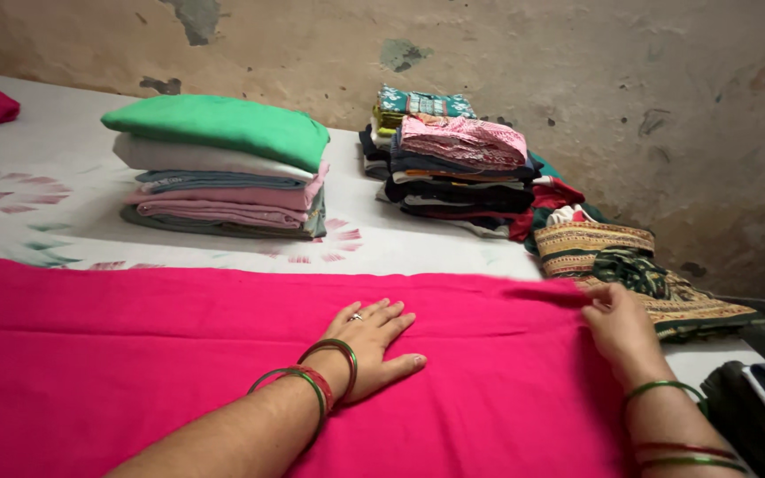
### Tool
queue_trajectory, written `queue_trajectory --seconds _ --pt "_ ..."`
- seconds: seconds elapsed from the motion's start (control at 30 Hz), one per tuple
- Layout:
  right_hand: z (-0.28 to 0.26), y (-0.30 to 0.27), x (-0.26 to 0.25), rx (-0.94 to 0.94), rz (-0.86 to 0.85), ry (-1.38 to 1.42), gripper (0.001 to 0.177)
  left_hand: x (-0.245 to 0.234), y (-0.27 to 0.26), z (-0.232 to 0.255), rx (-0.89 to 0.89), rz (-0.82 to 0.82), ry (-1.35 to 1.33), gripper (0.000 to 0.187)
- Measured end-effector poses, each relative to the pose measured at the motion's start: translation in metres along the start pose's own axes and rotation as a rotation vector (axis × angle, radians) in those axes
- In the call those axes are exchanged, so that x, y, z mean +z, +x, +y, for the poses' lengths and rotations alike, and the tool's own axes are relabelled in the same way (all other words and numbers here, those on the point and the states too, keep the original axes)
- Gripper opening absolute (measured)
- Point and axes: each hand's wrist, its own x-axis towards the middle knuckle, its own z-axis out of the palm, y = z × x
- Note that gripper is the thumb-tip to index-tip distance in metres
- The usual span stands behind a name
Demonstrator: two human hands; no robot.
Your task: The person folds a green pair of pants and places them on a stack. Then the person unfolds a pink dress, smooths it out, and begins folding it on the bed.
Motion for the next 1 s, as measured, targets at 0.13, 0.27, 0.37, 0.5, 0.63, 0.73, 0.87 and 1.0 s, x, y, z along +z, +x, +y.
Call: queue_trajectory --seconds 0.13,0.27,0.37,0.5,0.63,0.73,0.87,1.0 --pt "-0.014 -0.014 -0.005 -0.310 0.175 -0.433 0.045 -0.002 0.001 0.001 -0.012 -0.009 0.005 0.082" --pt "-0.047 -0.023 0.001 -0.240 -0.218 -0.240 0.034 0.000 0.000 0.001 -0.006 -0.001 -0.002 0.082" --pt "-0.057 -0.032 0.024 -0.301 -0.714 -0.126 0.043 0.001 0.000 0.000 -0.005 0.007 -0.001 0.082" --pt "-0.031 -0.030 0.029 -0.356 -0.547 -0.229 0.062 0.001 0.002 0.000 -0.001 0.005 0.005 0.082" --pt "0.004 -0.014 0.023 -0.224 -0.419 -0.356 0.065 0.003 0.000 -0.002 0.007 0.016 -0.013 0.082" --pt "0.016 -0.003 0.030 -0.220 -0.405 -0.562 0.058 0.005 0.001 -0.001 0.022 0.022 0.000 0.084" --pt "0.013 0.028 0.030 -0.317 -0.598 -0.730 0.046 0.002 0.007 -0.003 0.012 -0.053 0.027 0.090" --pt "0.000 0.080 0.021 -0.196 -0.582 -0.639 0.027 0.000 0.007 0.000 0.028 -0.064 0.050 0.095"
